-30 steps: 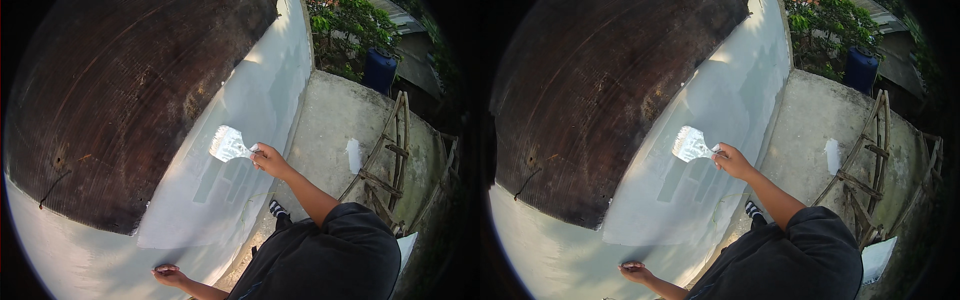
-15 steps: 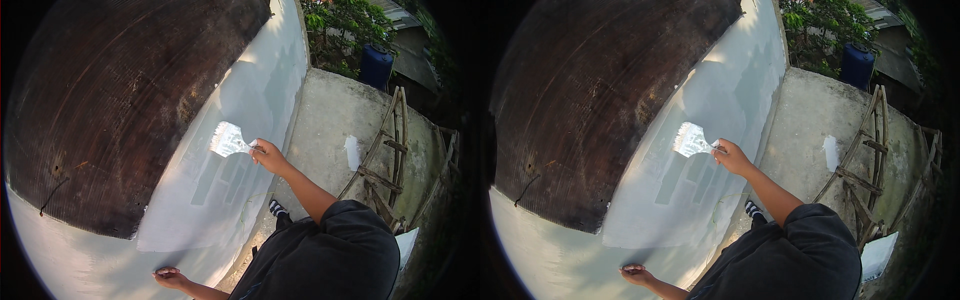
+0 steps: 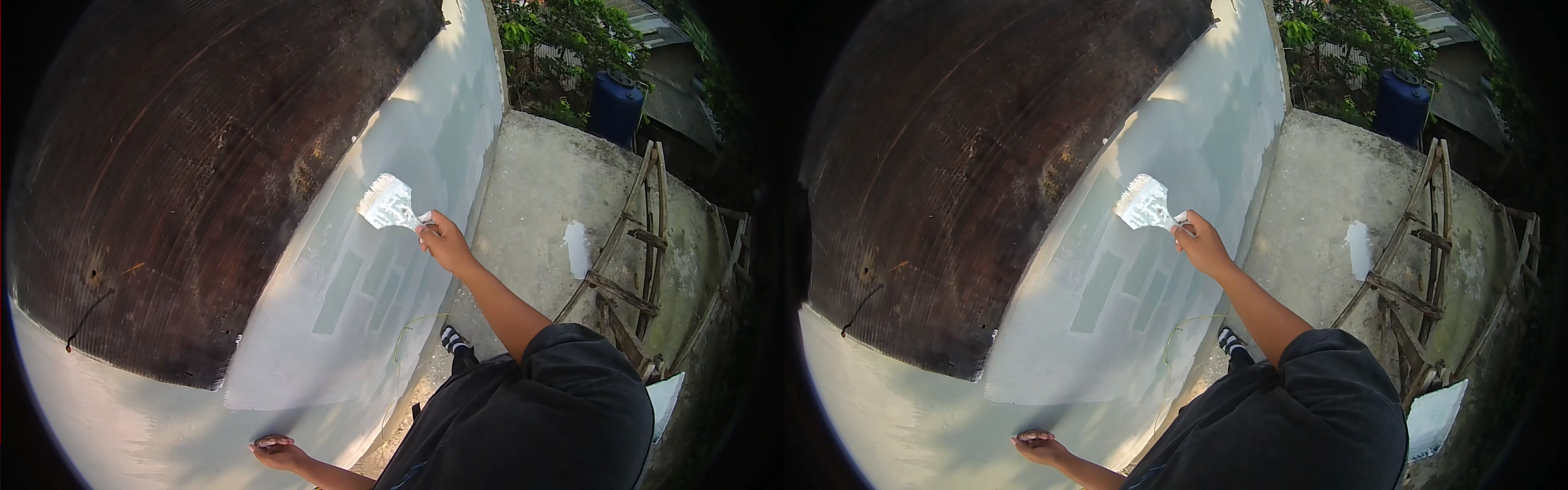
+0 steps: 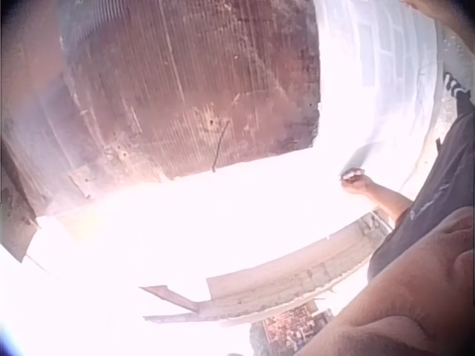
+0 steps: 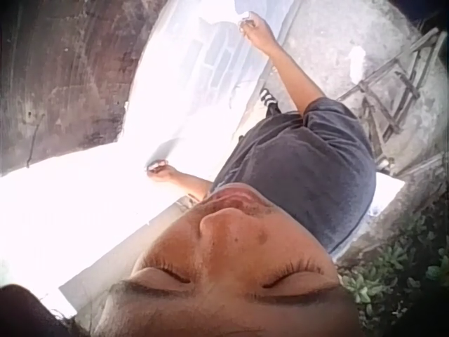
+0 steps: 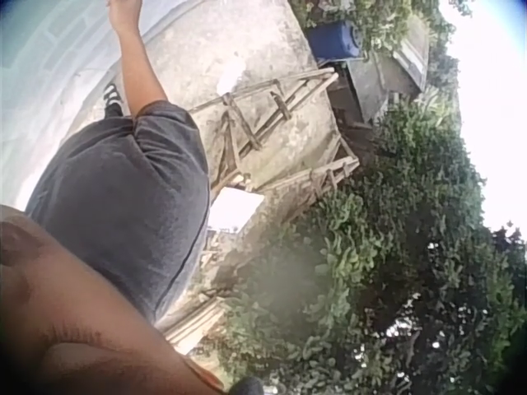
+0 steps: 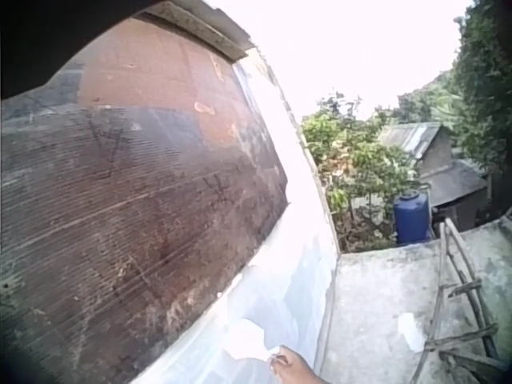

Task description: Painting an exterior wall with a brush.

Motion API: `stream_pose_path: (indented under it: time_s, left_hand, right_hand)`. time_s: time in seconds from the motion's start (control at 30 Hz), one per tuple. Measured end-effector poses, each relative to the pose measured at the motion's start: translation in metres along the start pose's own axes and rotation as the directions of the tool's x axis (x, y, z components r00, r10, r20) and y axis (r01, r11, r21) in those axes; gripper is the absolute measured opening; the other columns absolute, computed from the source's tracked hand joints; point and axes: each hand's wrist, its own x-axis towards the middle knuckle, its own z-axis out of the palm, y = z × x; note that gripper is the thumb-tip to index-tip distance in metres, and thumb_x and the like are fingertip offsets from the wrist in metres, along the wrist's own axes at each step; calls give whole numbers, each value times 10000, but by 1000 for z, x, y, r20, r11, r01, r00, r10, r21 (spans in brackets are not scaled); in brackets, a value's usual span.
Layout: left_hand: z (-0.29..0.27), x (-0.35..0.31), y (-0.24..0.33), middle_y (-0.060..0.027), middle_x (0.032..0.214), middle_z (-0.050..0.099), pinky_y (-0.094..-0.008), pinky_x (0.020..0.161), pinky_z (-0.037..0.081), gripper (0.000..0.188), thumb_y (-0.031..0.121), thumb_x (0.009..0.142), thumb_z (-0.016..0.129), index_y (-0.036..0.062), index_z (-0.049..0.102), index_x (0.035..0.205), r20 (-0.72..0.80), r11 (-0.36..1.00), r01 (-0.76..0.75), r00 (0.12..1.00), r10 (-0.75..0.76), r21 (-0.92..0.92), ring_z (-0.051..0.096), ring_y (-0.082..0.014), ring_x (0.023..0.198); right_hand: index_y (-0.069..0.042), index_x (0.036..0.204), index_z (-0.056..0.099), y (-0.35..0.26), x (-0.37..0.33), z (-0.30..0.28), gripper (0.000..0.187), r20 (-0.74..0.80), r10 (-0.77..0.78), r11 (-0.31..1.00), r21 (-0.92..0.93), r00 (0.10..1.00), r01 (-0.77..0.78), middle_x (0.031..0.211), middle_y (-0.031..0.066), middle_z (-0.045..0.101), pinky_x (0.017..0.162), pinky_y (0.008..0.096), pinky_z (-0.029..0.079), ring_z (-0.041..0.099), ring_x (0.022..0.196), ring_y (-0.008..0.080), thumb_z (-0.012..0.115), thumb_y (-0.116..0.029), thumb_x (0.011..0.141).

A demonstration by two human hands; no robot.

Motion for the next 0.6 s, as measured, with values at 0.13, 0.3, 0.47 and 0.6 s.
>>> stream_pose_path:
  time_s: [0.13, 0.3, 0.47, 0.6]
  left_hand:
    - [-4, 1, -1, -14, 455, 396, -240, 315, 314, 428, 390, 938, 407, 98, 448, 628, 2, 1000, 3, 1000, -3, -6, 389, -129, 339]
    - [-6, 2, -1, -13, 458, 399, -241, 316, 314, 430, 393, 936, 408, 100, 449, 623, 27, 1000, -23, 999, 23, 15, 382, -127, 337]
    - [-1, -1, 0, -11, 453, 399, -234, 308, 305, 431, 395, 936, 410, 99, 453, 626, -36, 1000, 5, 999, -6, -15, 375, -125, 329]
    - [-7, 2, -2, -12, 457, 404, -234, 305, 305, 432, 397, 936, 410, 99, 454, 627, 4, 1000, -6, 1000, 6, 4, 385, -126, 332]
  right_hand:
    - [-45, 885, 517, 3, -7, 6, 97, 96, 21, 1000, -7, 995, -20, 645, 0, 537, 584, 246, 372, 470, 593, 65, 533, -140, 873]
    - [-49, 875, 522, 1, -15, 7, 97, 289, 48, 997, -71, 956, -28, 636, -6, 530, 577, 248, 365, 462, 595, 61, 528, -146, 876]
    - [-73, 905, 515, 5, -3, 3, 80, 73, -39, 999, -22, 997, 41, 610, -20, 507, 453, 216, 301, 382, 500, 37, 523, -153, 900]
    - [-74, 904, 514, 15, -17, 16, 85, 239, 1, 1000, 11, 971, -4, 607, -19, 504, 455, 213, 300, 382, 497, 36, 527, -157, 901]
